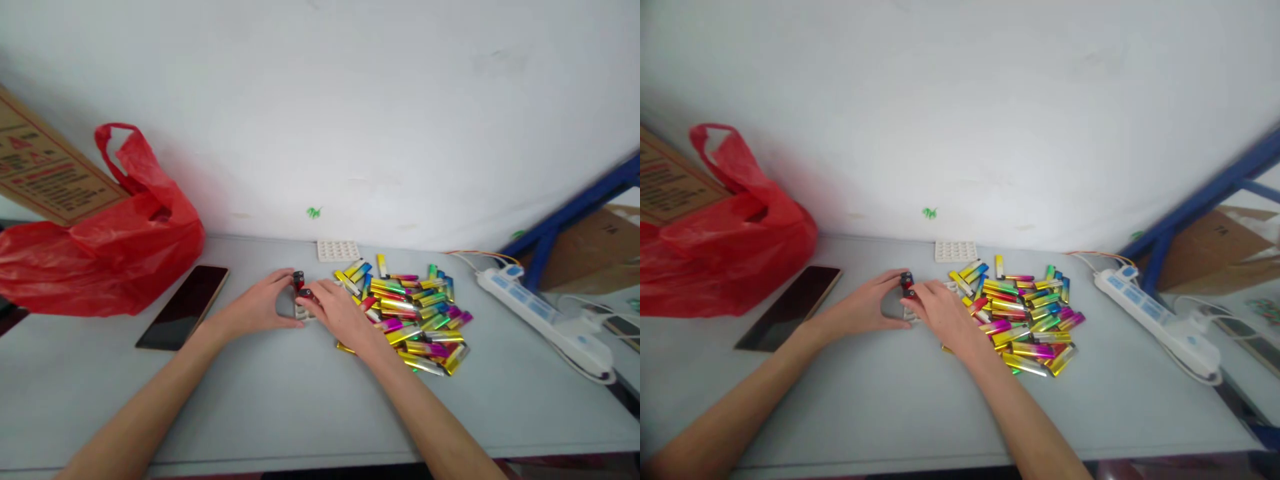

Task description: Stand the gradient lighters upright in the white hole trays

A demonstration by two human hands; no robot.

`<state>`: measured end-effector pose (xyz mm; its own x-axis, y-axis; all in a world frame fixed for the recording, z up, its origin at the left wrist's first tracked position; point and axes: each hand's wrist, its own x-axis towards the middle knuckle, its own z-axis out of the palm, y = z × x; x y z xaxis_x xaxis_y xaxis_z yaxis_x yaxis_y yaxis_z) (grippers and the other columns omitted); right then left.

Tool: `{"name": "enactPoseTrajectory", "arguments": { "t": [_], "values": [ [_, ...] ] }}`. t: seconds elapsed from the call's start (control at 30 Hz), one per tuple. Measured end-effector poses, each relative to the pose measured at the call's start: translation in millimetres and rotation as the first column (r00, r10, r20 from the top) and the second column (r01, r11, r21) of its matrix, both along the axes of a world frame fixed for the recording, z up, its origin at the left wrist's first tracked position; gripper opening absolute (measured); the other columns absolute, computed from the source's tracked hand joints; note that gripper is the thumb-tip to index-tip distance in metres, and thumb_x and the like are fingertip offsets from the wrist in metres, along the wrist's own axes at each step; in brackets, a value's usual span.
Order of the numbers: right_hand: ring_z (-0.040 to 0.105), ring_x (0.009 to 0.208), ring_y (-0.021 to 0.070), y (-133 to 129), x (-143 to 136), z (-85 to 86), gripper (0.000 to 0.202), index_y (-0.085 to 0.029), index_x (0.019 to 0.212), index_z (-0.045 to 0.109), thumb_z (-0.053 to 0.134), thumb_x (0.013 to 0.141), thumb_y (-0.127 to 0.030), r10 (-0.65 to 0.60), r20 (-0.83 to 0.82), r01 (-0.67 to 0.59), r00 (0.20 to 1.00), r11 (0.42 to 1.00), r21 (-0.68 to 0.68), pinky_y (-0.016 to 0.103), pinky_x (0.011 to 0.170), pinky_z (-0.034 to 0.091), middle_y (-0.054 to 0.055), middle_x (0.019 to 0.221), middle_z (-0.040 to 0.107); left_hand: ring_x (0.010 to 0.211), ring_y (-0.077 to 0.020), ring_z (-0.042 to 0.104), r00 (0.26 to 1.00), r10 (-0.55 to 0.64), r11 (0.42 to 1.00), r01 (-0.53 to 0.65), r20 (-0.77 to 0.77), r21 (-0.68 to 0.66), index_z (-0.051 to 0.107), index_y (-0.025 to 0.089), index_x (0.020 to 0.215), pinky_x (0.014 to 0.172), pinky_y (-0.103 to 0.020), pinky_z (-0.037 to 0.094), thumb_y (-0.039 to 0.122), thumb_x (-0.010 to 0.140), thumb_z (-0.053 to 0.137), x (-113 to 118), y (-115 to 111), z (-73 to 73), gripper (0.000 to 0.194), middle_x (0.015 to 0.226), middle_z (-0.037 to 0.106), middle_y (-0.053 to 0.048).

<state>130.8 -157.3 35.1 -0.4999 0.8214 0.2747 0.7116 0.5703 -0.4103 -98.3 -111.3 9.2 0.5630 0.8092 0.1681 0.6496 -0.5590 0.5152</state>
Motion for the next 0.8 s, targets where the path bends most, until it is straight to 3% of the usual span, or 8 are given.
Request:
{"name": "enactPoseTrajectory", "arguments": {
  "t": [0.13, 0.37, 0.47, 0.6, 0.7, 0.77, 0.8],
  "values": [
    [0.074, 0.104, 0.0254, 4.6, 2.6, 5.8, 0.034, -0.015, 0.115, 0.070, 0.050, 0.115, -0.043, -0.035, 0.129, 0.032, 0.991, 0.999, 0.023, 0.034, 0.085, 0.055, 0.012, 0.108, 0.077, 0.142, -0.0433, 0.063, 1.000, 0.012, 1.000, -0.012, -0.006, -0.010, 0.069, 0.019, 0.134, 0.125, -0.057, 0.049, 0.066, 0.065, 0.094, -0.9, 0.9, 0.9, 0.088, 0.155, 0.063, -0.021],
    [0.077, 0.101, 0.0252, 23.1, 4.0, 9.6, 0.039, -0.014, 0.118, 0.071, 0.050, 0.115, -0.047, 0.117, 0.259, -0.145, 0.959, 0.985, 0.090, 0.034, 0.085, 0.055, 0.012, 0.107, 0.080, 0.143, -0.0435, 0.061, 0.996, 0.016, 1.000, -0.018, -0.083, -0.018, 0.066, 0.015, 0.137, 0.126, -0.057, 0.047, 0.063, 0.070, 0.091, -0.8, 0.4, 6.9, 0.086, 0.158, 0.060, -0.022],
    [0.078, 0.096, 0.0262, 23.6, -1.7, 13.2, 0.047, -0.015, 0.117, 0.073, 0.049, 0.113, -0.055, 0.057, 0.276, -0.088, 0.960, 0.991, 0.104, 0.036, 0.086, 0.055, 0.013, 0.103, 0.081, 0.138, -0.0446, 0.065, 0.999, -0.006, 1.000, 0.006, -0.045, 0.002, 0.067, 0.021, 0.135, 0.123, -0.060, 0.050, 0.067, 0.070, 0.089, -1.9, 3.0, 5.2, 0.083, 0.154, 0.064, -0.018],
    [0.077, 0.089, 0.0242, 18.8, 5.7, 24.3, 0.051, -0.017, 0.100, 0.077, 0.054, 0.109, -0.061, 0.023, 0.213, -0.039, 0.977, 0.997, 0.072, 0.034, 0.085, 0.052, 0.011, 0.095, 0.081, 0.140, -0.0465, 0.064, 0.998, 0.011, 1.000, -0.010, -0.061, 0.009, 0.070, 0.020, 0.130, 0.121, -0.060, 0.051, 0.072, 0.068, 0.088, -4.0, 6.1, 1.2, 0.083, 0.153, 0.065, -0.021],
    [0.076, 0.091, 0.0204, 23.7, 39.0, 35.6, 0.045, -0.020, 0.100, 0.076, 0.052, 0.112, -0.057, -0.087, 0.064, 0.087, 0.994, 0.996, 0.011, 0.030, 0.085, 0.050, 0.006, 0.095, 0.081, 0.142, -0.0489, 0.061, 0.995, 0.033, 0.999, -0.033, -0.099, 0.006, 0.069, 0.018, 0.135, 0.122, -0.064, 0.049, 0.074, 0.069, 0.086, -4.4, 6.6, 0.3, 0.088, 0.156, 0.062, -0.024],
    [0.076, 0.097, 0.0209, 34.0, 70.9, 39.8, 0.037, -0.020, 0.115, 0.073, 0.050, 0.115, -0.049, -0.315, 0.052, 0.317, 0.948, 0.948, -0.026, 0.031, 0.090, 0.050, 0.007, 0.102, 0.082, 0.143, -0.0499, 0.060, 0.995, 0.030, 1.000, -0.029, -0.095, 0.007, 0.068, 0.019, 0.138, 0.123, -0.065, 0.048, 0.073, 0.069, 0.086, -3.8, 6.6, 0.7, 0.090, 0.157, 0.061, -0.024],
    [0.075, 0.101, 0.0218, 40.3, 87.0, 39.8, 0.032, -0.019, 0.121, 0.071, 0.052, 0.115, -0.044, -0.443, 0.103, 0.450, 0.891, 0.891, -0.062, 0.032, 0.092, 0.050, 0.009, 0.105, 0.082, 0.143, -0.0500, 0.060, 0.996, 0.025, 1.000, -0.025, -0.087, 0.006, 0.068, 0.020, 0.139, 0.124, -0.065, 0.048, 0.072, 0.068, 0.087, -3.4, 6.5, 1.1, 0.090, 0.156, 0.062, -0.024]
  ]
}}
